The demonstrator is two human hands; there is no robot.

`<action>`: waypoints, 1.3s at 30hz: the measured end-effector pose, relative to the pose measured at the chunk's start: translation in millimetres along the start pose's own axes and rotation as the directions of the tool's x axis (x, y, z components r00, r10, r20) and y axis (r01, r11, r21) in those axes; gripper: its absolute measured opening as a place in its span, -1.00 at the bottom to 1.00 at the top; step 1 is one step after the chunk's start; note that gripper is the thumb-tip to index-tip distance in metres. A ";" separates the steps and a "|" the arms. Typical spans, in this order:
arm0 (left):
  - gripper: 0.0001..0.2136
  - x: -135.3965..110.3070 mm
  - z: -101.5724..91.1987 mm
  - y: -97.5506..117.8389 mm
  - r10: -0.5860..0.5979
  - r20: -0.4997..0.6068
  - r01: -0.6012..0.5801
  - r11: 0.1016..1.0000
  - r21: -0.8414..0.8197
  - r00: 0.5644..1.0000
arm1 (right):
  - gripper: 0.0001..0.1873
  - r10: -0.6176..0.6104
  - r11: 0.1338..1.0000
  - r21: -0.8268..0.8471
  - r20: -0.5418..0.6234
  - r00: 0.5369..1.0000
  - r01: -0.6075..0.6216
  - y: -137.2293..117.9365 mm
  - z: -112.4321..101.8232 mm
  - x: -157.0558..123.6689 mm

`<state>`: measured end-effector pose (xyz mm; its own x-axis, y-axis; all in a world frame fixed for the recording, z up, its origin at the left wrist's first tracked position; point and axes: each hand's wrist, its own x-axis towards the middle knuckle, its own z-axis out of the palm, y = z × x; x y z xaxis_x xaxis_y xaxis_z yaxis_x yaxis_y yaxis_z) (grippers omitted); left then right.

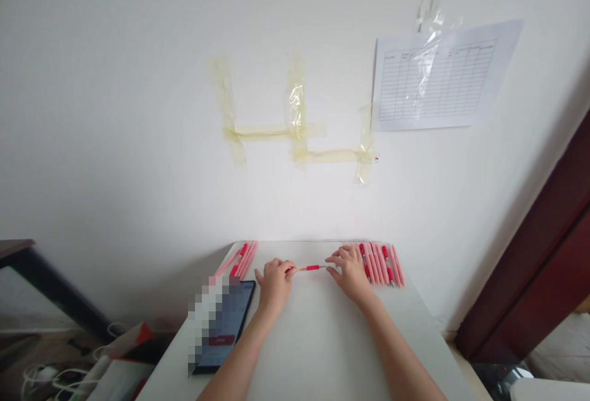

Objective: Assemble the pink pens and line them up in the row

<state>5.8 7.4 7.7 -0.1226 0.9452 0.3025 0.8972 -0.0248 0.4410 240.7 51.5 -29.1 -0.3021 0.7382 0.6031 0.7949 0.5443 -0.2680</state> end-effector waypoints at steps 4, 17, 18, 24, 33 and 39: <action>-0.81 0.1 -1.4 1.1 0.011 -0.001 -0.011 1.000 -0.026 1.000 | -0.86 -0.030 0.999 0.029 0.004 1.000 0.030 -1.3 5.6 1.3; -0.82 0.7 0.2 -1.4 -0.012 -0.014 0.012 1.000 0.014 1.000 | -0.88 0.106 0.994 0.033 -0.018 0.994 -0.106 7.2 2.8 0.0; -0.82 0.8 0.0 -1.6 -0.017 -0.011 0.017 1.000 0.019 1.000 | -0.88 0.117 0.993 0.019 -0.016 0.993 -0.116 7.3 1.9 -0.1; -0.80 0.4 -1.1 -1.4 -0.027 0.002 0.027 0.999 0.024 1.000 | -0.87 0.161 0.985 -0.066 0.010 0.987 -0.160 1.4 0.5 0.0; -0.80 0.3 -0.6 -1.8 -0.021 -0.007 0.022 0.999 0.025 1.000 | -0.88 0.191 0.973 -0.128 -0.033 0.981 -0.194 -5.2 -1.8 0.4; -0.80 0.3 -1.1 -2.0 -0.027 0.012 0.027 0.999 0.024 1.000 | -0.87 0.215 0.967 -0.133 -0.029 0.976 -0.217 -5.3 -1.3 0.0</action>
<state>3.5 7.4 7.8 -0.1416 0.9494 0.2805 0.9036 0.0082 0.4283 237.2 48.1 -26.7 -0.1084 0.8261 0.5531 0.9044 0.3129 -0.2901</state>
